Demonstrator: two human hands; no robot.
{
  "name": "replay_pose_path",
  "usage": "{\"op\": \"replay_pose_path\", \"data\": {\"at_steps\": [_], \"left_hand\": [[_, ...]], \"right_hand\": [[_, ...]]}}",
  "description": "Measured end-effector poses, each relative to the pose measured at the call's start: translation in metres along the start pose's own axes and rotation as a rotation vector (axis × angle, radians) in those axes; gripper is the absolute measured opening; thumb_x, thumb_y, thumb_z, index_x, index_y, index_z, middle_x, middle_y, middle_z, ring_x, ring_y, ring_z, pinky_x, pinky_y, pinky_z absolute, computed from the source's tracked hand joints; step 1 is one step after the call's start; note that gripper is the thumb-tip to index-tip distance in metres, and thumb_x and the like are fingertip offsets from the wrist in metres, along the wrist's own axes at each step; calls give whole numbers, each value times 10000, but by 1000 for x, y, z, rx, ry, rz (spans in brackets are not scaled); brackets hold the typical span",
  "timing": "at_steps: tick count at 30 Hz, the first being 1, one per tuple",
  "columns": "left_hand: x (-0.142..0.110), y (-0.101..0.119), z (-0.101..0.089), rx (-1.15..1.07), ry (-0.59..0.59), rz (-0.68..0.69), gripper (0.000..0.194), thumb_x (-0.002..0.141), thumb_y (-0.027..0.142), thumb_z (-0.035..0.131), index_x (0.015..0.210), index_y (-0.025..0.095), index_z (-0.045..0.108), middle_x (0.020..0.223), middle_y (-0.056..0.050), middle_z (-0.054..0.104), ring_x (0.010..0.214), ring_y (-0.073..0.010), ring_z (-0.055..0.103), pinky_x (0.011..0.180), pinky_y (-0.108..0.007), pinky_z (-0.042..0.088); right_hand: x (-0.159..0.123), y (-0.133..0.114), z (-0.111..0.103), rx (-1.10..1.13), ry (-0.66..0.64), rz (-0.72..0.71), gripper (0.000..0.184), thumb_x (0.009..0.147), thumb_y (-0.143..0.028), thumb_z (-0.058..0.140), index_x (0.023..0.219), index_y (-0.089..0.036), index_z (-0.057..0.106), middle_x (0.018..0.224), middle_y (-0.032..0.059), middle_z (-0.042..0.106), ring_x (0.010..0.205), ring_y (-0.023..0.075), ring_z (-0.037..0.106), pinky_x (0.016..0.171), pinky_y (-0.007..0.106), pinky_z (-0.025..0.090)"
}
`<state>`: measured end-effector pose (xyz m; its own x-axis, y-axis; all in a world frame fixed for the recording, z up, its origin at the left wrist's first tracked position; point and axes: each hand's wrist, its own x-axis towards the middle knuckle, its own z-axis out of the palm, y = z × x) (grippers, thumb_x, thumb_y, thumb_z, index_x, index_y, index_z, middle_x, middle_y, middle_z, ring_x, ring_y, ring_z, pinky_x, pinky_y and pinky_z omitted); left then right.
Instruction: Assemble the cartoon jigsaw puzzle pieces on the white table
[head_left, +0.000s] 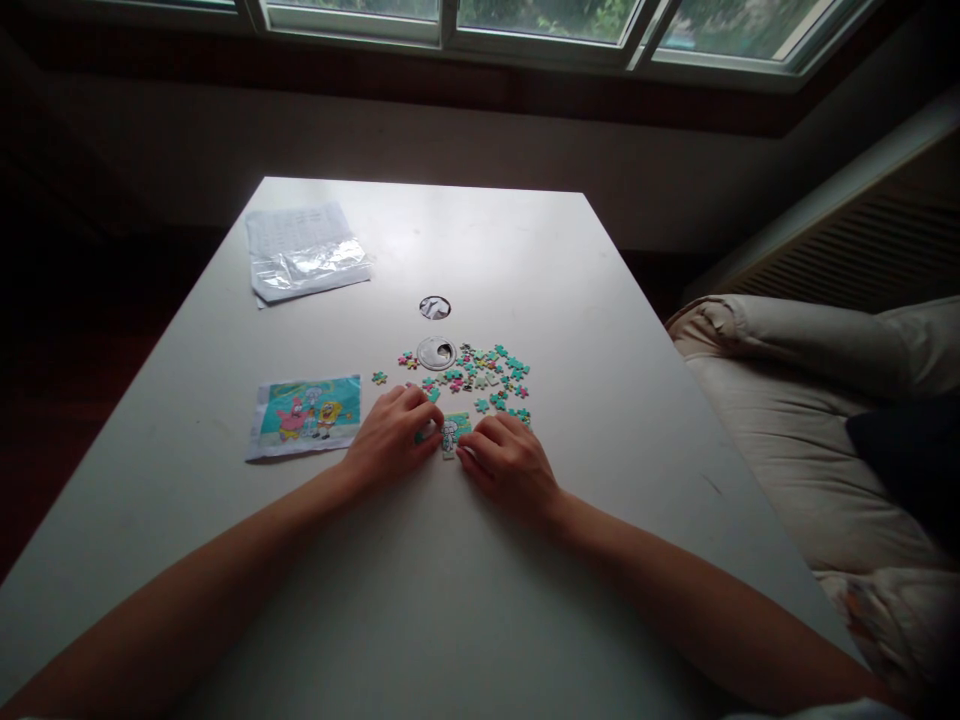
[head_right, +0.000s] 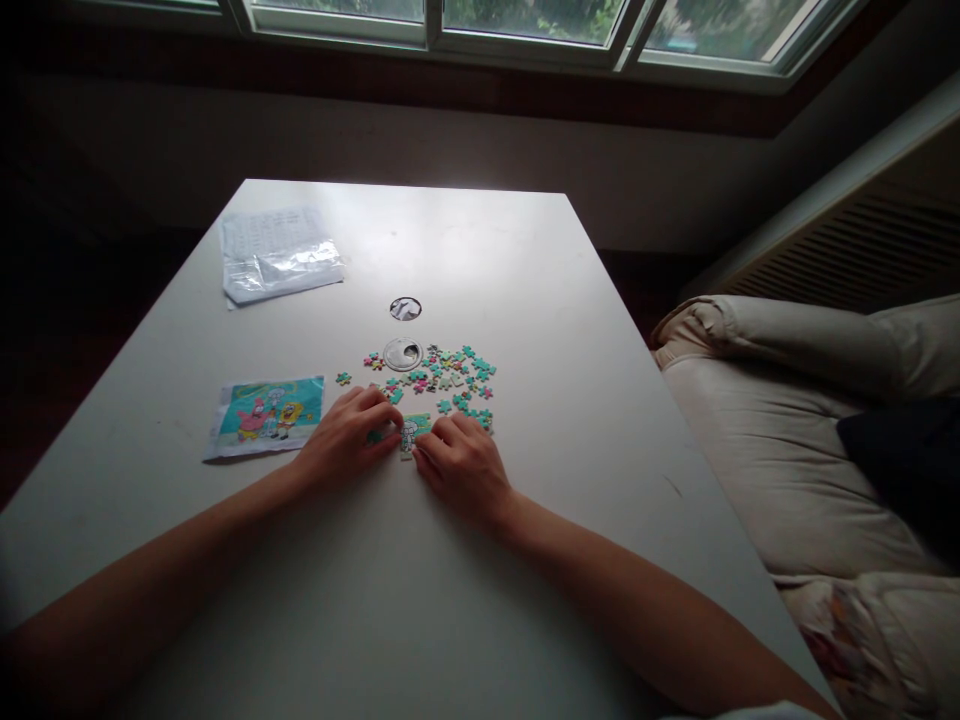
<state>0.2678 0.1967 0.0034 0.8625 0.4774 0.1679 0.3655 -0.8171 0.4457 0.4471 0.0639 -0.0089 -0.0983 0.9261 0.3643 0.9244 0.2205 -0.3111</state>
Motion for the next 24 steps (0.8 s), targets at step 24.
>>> {"op": "replay_pose_path", "data": {"at_steps": [24], "left_hand": [[1,0,0,5,13,3,71,917,242,621,968,231,670,977,-46,604,968,-227,534,895,-379,442]], "right_hand": [[1,-2,0,-33,-73,-112,209,964,-251,590,1141,-229,700,938,76,625,899,220,511,906,403,435]]}}
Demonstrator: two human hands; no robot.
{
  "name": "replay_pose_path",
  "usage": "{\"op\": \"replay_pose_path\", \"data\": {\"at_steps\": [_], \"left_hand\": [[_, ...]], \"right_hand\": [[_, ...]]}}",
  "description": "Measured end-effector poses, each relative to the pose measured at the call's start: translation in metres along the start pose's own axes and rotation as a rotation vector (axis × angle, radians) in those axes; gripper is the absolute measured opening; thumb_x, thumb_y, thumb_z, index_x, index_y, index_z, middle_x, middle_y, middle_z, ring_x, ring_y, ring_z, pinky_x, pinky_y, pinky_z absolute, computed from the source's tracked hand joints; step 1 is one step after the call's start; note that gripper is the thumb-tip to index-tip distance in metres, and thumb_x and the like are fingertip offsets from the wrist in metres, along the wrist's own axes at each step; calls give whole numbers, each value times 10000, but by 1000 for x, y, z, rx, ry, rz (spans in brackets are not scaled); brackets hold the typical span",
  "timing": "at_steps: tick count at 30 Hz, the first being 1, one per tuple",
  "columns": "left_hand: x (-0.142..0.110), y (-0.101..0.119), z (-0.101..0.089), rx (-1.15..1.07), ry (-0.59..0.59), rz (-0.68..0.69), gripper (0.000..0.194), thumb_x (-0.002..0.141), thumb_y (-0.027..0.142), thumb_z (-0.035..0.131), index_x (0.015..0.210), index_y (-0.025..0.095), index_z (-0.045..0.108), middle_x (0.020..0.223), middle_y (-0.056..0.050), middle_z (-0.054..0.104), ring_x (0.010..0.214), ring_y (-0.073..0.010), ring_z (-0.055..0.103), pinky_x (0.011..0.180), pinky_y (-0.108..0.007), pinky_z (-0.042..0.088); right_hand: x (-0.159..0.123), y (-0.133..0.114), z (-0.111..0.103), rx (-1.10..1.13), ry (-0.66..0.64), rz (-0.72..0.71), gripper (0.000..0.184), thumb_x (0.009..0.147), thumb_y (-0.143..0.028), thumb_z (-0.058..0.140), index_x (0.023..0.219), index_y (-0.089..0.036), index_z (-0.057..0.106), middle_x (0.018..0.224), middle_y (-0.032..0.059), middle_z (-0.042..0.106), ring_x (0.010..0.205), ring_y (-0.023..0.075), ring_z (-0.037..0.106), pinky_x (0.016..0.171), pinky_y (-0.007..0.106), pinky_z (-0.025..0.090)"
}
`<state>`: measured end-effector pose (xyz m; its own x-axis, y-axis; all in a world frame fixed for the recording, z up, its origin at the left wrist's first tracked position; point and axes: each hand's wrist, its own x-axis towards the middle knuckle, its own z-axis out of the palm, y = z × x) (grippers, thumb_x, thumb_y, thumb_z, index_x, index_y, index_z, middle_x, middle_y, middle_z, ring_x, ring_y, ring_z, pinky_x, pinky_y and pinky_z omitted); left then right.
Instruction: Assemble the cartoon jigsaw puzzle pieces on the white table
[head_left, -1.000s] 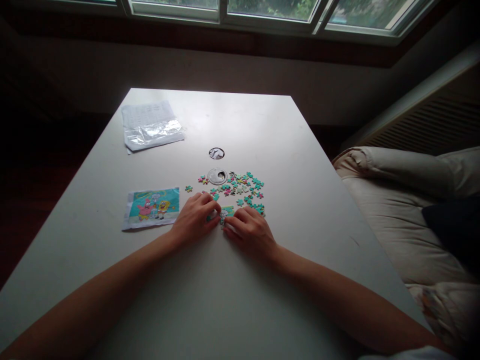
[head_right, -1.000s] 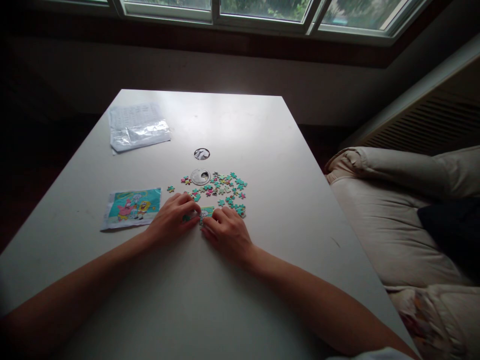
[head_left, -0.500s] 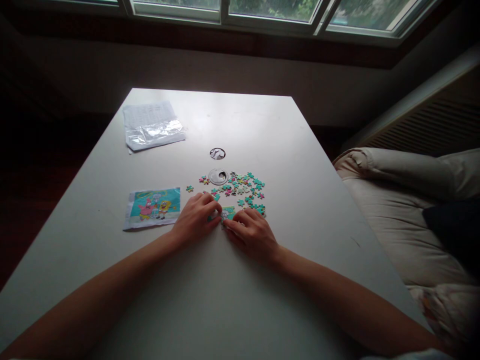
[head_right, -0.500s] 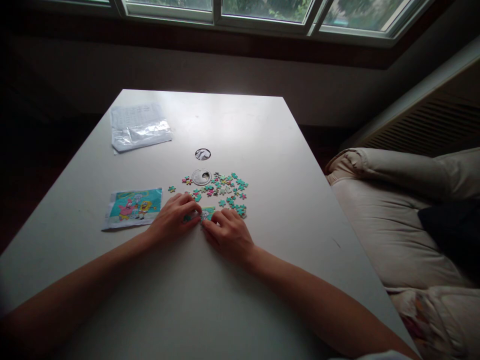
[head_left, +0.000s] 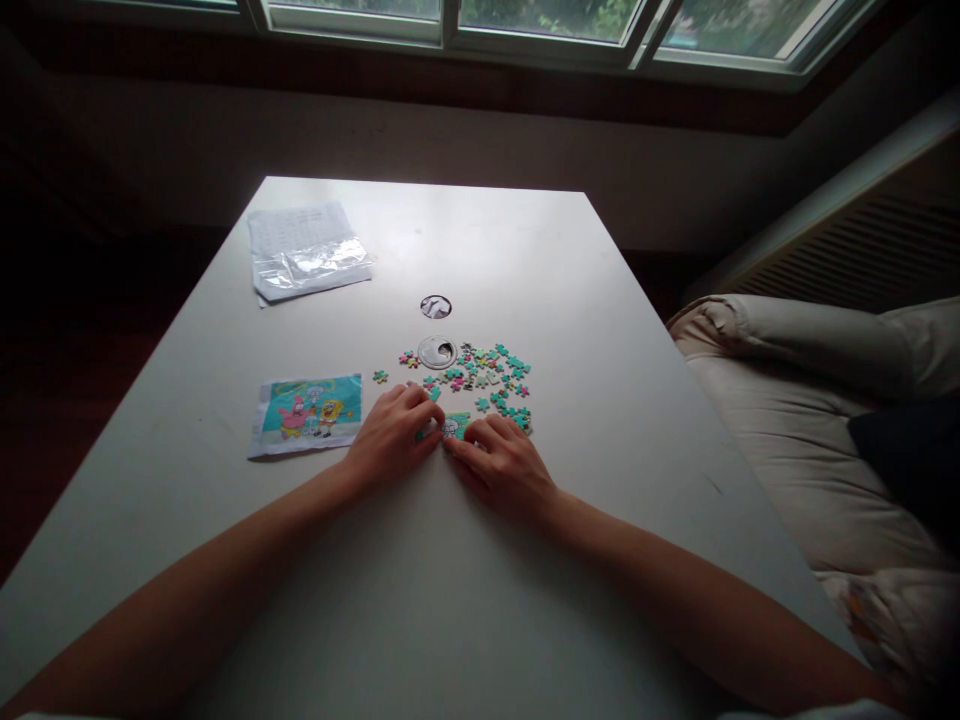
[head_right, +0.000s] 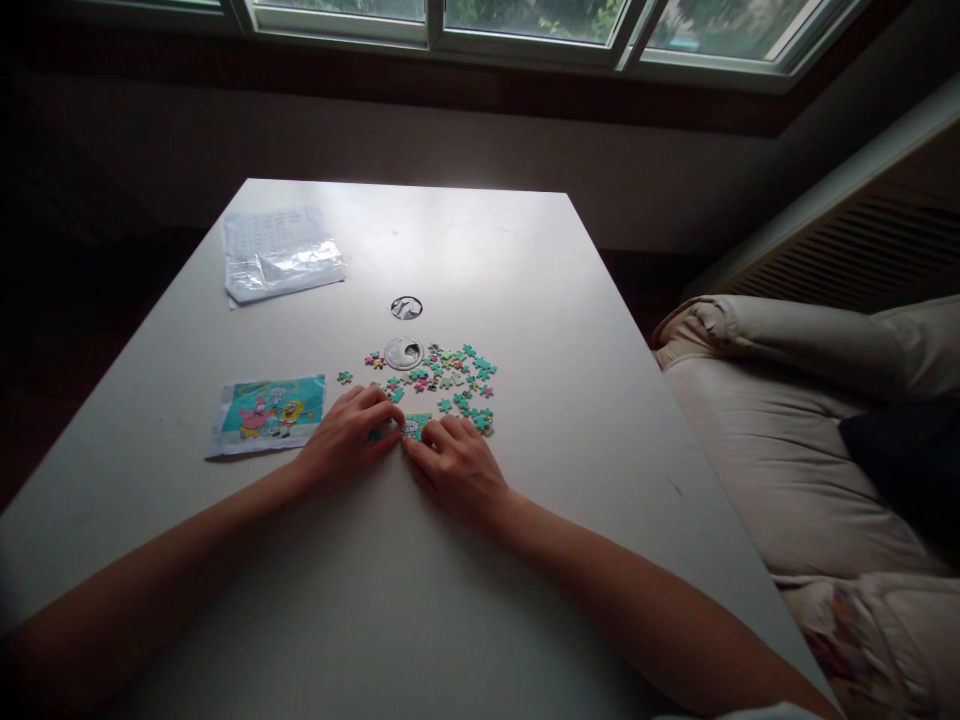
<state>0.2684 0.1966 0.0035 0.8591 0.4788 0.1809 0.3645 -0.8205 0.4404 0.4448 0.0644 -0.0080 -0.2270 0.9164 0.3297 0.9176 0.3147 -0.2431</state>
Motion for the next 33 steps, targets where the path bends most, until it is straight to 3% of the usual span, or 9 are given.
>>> {"op": "replay_pose_path", "data": {"at_steps": [6,12,21,28,33], "left_hand": [[-1,0,1,-3,0,-1,86,928,258,615,985,231,674,984,-49,602,975,-229,532,900,-384,443],[-1,0,1,1,6,-6,95,925,242,609,991,237,677,985,-53,605,980,-232,540,894,-386,449],[-2,0,-2,49,-3,0,111,940,239,597,1023,237,671,1035,-58,622,1006,-236,542,920,-393,444],[-9,19,-27,237,-182,144,188,935,256,613,1120,233,633,1112,-82,631,1036,-265,550,924,-426,433],[-31,35,-38,278,-238,128,267,938,290,616,1198,233,596,1193,-96,625,1090,-295,550,928,-462,449]], "right_hand": [[-4,4,-1,30,36,5,215,975,-286,579,1151,-235,691,964,66,638,942,217,531,895,388,430],[-8,11,0,39,95,35,125,963,-274,587,930,-232,700,907,47,636,907,207,532,850,377,411],[-4,18,-4,70,119,70,114,961,-273,600,993,-223,697,1020,65,683,980,222,549,898,398,434],[-4,21,-4,92,75,55,124,968,-256,586,1039,-226,684,1127,63,690,1116,236,540,998,426,415],[-3,20,-3,98,67,47,123,974,-266,579,1024,-225,684,1138,63,686,1131,240,542,1015,432,412]]}}
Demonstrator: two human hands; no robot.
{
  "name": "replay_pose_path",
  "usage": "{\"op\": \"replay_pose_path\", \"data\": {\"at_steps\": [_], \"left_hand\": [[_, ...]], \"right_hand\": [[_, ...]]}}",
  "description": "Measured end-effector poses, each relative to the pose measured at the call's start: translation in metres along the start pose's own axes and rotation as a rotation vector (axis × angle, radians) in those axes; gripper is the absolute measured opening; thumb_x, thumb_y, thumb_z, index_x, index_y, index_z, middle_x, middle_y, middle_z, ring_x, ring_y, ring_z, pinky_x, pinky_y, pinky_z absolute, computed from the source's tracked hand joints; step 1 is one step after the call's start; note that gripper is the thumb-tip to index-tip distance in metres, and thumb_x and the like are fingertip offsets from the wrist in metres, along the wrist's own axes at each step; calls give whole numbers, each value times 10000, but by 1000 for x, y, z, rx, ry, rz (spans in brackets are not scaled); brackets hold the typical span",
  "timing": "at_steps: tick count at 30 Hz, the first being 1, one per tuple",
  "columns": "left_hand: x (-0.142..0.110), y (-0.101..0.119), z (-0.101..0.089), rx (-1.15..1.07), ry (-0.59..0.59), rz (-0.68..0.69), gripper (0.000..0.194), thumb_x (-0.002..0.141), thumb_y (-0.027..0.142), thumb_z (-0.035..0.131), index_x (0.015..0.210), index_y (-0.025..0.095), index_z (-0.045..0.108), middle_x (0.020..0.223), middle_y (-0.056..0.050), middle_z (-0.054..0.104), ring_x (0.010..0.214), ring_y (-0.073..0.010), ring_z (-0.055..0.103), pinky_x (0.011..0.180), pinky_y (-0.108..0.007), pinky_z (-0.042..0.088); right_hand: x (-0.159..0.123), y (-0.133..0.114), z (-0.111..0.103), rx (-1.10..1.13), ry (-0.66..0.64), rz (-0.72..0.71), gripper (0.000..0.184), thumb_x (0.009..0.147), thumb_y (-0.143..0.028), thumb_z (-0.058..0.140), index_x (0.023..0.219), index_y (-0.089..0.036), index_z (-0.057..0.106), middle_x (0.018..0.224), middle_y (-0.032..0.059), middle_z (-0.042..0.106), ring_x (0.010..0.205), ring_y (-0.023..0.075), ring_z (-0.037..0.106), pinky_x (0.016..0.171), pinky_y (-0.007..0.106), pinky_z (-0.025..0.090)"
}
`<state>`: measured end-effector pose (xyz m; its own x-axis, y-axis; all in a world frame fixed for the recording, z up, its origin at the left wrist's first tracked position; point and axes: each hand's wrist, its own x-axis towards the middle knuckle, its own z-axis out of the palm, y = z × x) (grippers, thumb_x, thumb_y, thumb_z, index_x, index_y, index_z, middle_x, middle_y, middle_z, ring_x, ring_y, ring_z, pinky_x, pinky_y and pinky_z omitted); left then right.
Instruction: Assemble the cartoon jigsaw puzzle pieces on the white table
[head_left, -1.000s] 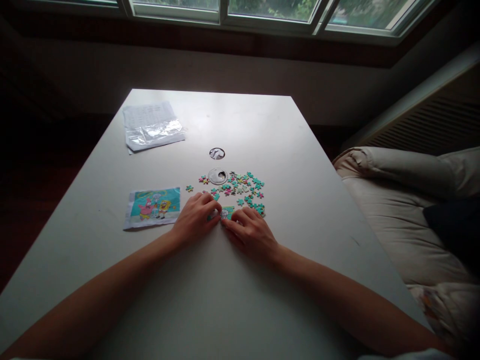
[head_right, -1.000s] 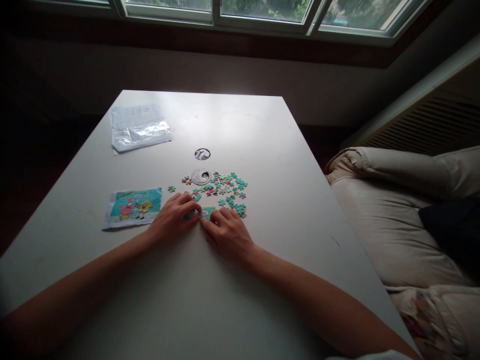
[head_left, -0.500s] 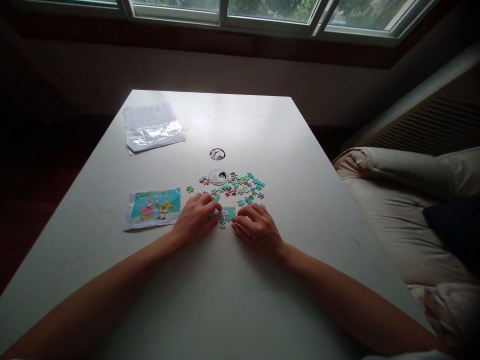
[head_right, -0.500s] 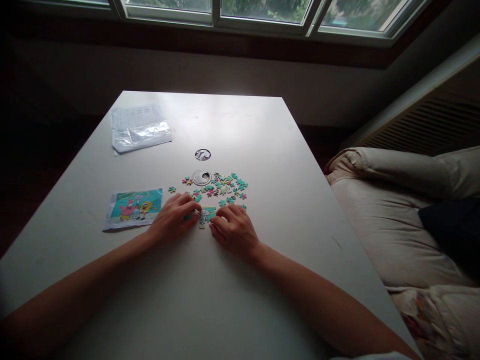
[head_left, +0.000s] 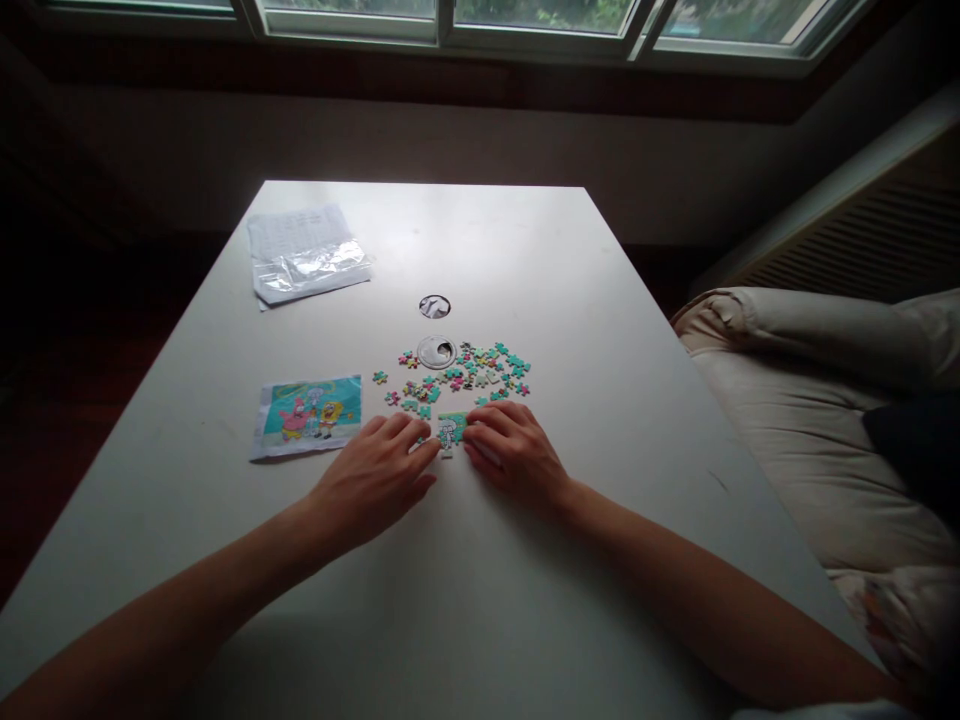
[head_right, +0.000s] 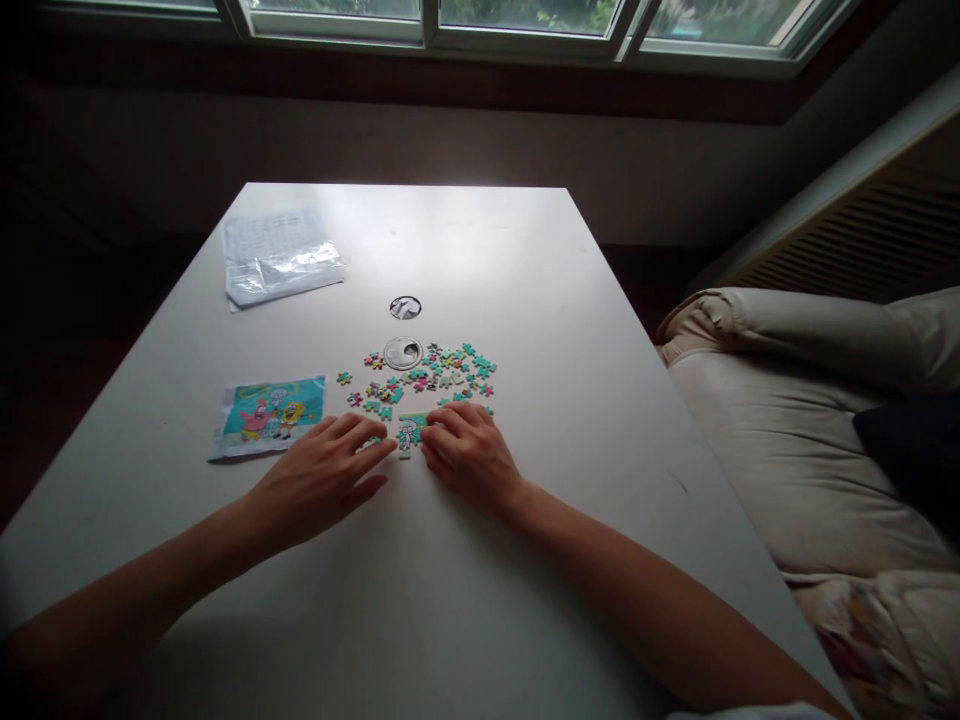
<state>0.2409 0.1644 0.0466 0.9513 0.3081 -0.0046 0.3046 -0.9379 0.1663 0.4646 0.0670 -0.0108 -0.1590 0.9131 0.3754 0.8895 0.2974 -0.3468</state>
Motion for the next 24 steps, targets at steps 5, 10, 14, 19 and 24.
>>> {"op": "replay_pose_path", "data": {"at_steps": [5,10,14,19,24], "left_hand": [[-22,11,15,-26,42,-21,327,940,274,602,1261,217,575,1361,-99,580,1220,-307,516,989,-471,456],[-28,15,33,-27,126,-15,377,950,235,574,1322,175,560,1410,-117,561,1284,-310,497,1065,-483,434],[-29,15,40,-39,145,2,402,945,215,568,1344,169,558,1404,-125,570,1299,-307,499,1079,-483,437],[-28,16,43,-41,159,-2,412,950,231,566,1354,155,560,1403,-133,575,1288,-314,510,1075,-492,444],[-29,17,45,-28,170,-17,397,953,250,568,1339,161,575,1397,-132,577,1277,-315,511,1065,-495,451]], "right_hand": [[0,0,3,4,-11,-3,129,972,-272,584,1034,-222,686,1140,68,681,1132,243,544,1009,436,425],[0,-2,4,6,-11,-6,136,972,-274,580,1043,-224,684,1132,72,682,1128,251,548,1010,441,438],[0,-2,3,10,-20,-11,137,974,-270,576,1050,-227,682,1125,68,681,1113,249,552,1008,443,444],[1,-2,2,17,-31,-13,133,977,-277,574,1034,-235,686,1106,64,680,1098,246,548,999,440,445],[2,-4,2,27,-34,-12,135,976,-284,574,1018,-234,692,1065,65,678,1037,234,547,948,422,455]]}}
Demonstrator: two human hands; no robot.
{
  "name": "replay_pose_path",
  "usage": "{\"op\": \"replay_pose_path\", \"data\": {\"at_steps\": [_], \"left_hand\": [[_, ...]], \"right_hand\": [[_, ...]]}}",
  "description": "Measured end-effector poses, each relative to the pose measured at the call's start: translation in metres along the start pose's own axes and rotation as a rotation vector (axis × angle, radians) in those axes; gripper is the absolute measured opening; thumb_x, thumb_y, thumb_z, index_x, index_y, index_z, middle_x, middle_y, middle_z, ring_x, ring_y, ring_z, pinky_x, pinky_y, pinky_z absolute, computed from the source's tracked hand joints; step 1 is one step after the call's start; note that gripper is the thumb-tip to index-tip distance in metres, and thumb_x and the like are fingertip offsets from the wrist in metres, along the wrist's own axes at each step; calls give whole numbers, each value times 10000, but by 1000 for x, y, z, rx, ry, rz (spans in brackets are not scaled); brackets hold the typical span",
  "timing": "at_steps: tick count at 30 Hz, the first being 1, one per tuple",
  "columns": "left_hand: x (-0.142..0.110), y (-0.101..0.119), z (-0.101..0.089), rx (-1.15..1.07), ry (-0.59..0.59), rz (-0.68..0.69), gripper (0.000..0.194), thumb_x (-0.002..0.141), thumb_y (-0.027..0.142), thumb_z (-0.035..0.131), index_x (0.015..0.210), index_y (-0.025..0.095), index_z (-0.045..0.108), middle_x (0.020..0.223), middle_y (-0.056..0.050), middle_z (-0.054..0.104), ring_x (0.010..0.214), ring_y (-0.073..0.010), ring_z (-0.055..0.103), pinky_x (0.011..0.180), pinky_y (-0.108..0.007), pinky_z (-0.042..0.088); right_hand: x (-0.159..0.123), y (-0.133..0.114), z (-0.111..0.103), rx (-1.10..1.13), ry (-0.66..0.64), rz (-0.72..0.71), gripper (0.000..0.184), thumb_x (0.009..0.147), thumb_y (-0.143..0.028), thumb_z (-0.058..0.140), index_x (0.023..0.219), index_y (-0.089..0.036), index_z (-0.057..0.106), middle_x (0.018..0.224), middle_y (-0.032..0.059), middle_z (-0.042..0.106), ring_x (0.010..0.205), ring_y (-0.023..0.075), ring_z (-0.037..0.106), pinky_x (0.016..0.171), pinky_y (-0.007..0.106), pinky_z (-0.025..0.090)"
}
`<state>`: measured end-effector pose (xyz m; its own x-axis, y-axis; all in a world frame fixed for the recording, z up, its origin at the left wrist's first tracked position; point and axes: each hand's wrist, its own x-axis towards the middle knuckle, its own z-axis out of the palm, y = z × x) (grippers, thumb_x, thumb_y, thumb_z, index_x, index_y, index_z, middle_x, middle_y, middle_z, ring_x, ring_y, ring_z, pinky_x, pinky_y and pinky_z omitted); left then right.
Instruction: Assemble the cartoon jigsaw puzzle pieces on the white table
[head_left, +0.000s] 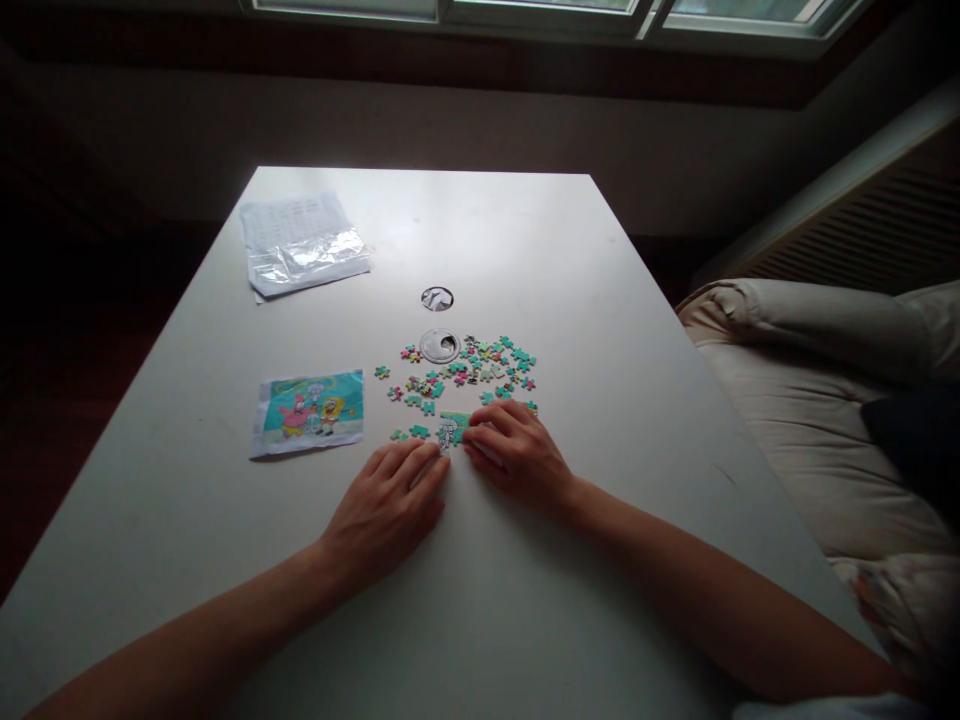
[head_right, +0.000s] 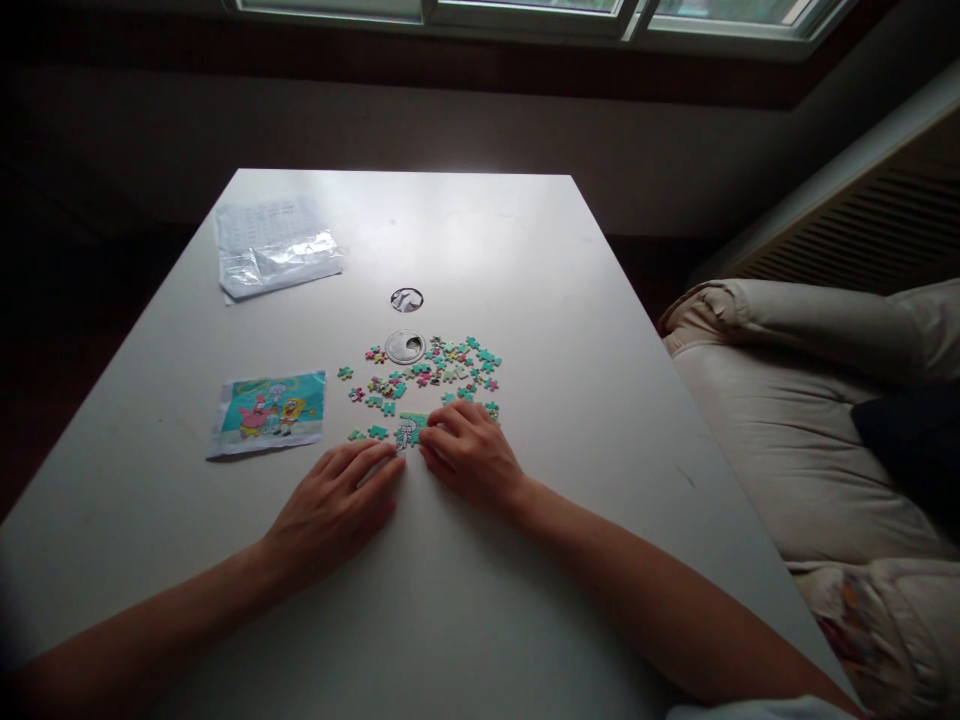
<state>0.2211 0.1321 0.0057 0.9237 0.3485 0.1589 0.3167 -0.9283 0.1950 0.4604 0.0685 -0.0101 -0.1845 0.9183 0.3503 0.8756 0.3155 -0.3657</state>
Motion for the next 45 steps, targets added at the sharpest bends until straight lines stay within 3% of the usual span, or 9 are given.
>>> {"op": "replay_pose_path", "data": {"at_steps": [9,14,19,30,40,45], "left_hand": [[-1,0,2,22,22,-32,373,961,241,547,1327,186,595,1392,-131,573,1266,-304,518,1058,-495,458],[0,0,3,50,67,-53,370,960,263,557,1318,186,607,1374,-138,590,1250,-309,534,1034,-501,469],[1,2,3,54,77,-39,386,963,265,555,1334,169,597,1379,-131,601,1251,-299,535,1042,-483,460],[0,5,4,-8,28,-32,429,958,259,550,1377,169,563,1422,-140,551,1284,-301,491,1061,-483,447],[3,2,3,53,81,-33,385,958,236,558,1339,208,601,1326,-123,615,1200,-298,538,979,-475,469],[5,2,3,105,98,2,363,963,217,554,1319,175,610,1311,-110,643,1205,-295,541,994,-472,455]], "right_hand": [[-2,-4,3,-5,32,43,165,966,-306,596,1067,-219,693,1027,78,656,989,241,544,896,401,468],[1,-9,4,-71,-20,162,385,926,-440,648,1236,-213,639,1134,105,619,1070,284,523,962,443,443],[3,-14,3,-118,-43,230,452,907,-479,658,1265,-206,615,1165,120,601,1085,301,510,970,457,416],[4,-12,4,-62,-36,252,361,885,-429,693,1177,-225,631,1139,97,592,1061,285,510,957,439,410],[3,-12,5,-61,-12,222,354,885,-431,697,1169,-230,634,1132,106,603,1059,296,500,947,463,408],[2,-11,6,-75,-16,121,291,943,-385,641,1218,-292,661,1176,85,614,1104,278,499,971,448,397]]}}
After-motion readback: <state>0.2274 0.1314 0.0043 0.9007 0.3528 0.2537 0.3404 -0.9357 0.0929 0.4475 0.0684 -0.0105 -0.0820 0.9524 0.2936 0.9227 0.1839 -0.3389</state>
